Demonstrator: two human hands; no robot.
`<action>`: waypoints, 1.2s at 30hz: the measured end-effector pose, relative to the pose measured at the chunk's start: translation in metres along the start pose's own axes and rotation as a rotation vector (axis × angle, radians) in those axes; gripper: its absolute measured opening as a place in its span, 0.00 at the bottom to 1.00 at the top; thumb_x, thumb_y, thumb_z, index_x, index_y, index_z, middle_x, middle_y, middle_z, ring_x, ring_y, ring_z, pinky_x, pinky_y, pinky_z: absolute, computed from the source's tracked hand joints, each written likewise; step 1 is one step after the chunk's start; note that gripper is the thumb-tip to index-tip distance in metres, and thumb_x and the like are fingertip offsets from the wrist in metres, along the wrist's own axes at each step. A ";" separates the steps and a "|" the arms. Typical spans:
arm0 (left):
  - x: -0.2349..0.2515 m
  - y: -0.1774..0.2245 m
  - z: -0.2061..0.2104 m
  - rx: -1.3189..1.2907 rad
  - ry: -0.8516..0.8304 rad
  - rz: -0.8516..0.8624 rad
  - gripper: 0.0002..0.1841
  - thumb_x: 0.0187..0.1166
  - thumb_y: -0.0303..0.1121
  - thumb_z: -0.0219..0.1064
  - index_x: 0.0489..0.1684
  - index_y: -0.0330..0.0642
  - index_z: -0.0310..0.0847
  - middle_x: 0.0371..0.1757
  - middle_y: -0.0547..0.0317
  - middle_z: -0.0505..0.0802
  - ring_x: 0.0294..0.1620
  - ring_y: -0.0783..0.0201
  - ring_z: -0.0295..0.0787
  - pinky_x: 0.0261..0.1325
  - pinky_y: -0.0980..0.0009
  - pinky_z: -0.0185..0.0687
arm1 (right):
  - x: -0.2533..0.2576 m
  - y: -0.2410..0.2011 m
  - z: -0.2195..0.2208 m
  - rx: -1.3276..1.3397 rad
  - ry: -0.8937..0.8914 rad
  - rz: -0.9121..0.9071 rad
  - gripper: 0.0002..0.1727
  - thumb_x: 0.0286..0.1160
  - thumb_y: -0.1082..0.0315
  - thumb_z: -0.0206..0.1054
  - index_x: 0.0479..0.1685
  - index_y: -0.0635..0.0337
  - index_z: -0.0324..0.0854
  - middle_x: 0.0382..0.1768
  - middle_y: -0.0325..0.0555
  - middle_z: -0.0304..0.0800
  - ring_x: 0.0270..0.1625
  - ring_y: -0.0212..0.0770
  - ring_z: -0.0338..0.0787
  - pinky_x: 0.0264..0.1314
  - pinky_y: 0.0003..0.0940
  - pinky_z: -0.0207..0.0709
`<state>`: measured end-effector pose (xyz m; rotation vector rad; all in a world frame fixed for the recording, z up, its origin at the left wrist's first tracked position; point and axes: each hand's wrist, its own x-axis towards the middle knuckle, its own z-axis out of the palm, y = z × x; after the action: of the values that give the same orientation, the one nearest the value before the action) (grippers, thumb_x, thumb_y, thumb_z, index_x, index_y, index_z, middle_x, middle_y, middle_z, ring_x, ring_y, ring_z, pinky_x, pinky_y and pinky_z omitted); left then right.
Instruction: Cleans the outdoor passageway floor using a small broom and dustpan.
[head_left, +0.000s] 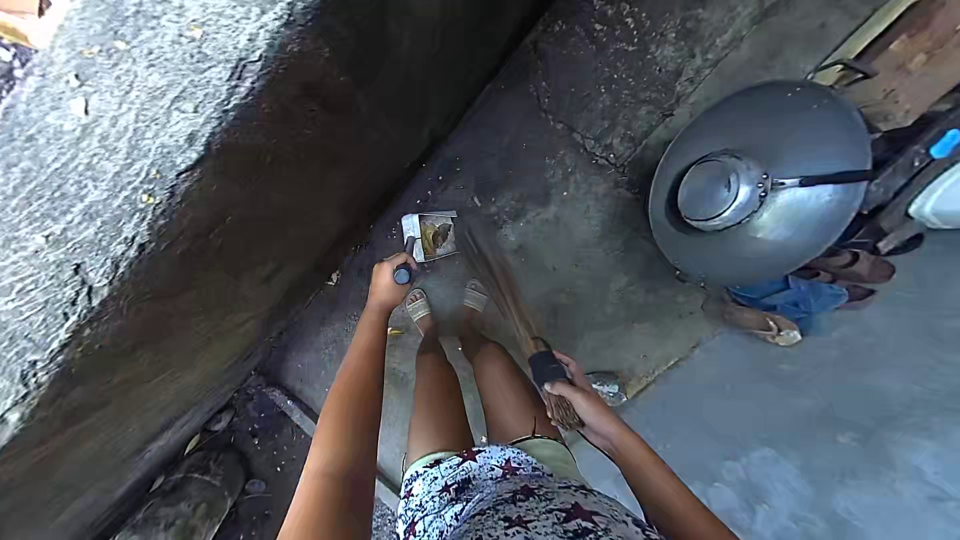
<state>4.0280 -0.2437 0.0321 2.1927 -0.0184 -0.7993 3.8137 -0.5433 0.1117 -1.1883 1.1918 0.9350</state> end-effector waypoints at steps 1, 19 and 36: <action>-0.006 -0.005 -0.002 -0.018 0.021 -0.008 0.08 0.67 0.14 0.72 0.43 0.26 0.88 0.53 0.34 0.93 0.58 0.39 0.90 0.65 0.41 0.79 | -0.003 0.003 0.000 -0.003 0.039 -0.042 0.44 0.69 0.74 0.62 0.90 0.51 0.48 0.61 0.60 0.77 0.40 0.48 0.87 0.36 0.45 0.84; -0.073 -0.089 -0.023 -0.250 0.430 -0.541 0.12 0.76 0.25 0.73 0.55 0.33 0.88 0.53 0.37 0.93 0.57 0.42 0.90 0.65 0.40 0.77 | 0.167 -0.158 0.166 -0.963 0.125 -0.079 0.49 0.83 0.59 0.66 0.93 0.60 0.32 0.72 0.71 0.76 0.72 0.62 0.82 0.72 0.58 0.76; -0.111 -0.079 -0.061 -0.244 0.372 -0.330 0.13 0.71 0.21 0.70 0.53 0.29 0.87 0.55 0.41 0.94 0.59 0.53 0.90 0.68 0.54 0.79 | -0.064 0.001 0.077 -0.255 0.010 -0.166 0.44 0.71 0.75 0.65 0.91 0.59 0.48 0.76 0.67 0.71 0.66 0.55 0.83 0.64 0.50 0.80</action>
<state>3.9537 -0.1193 0.0680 2.1009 0.6075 -0.5214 3.8158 -0.4636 0.1723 -1.4734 0.9847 0.9757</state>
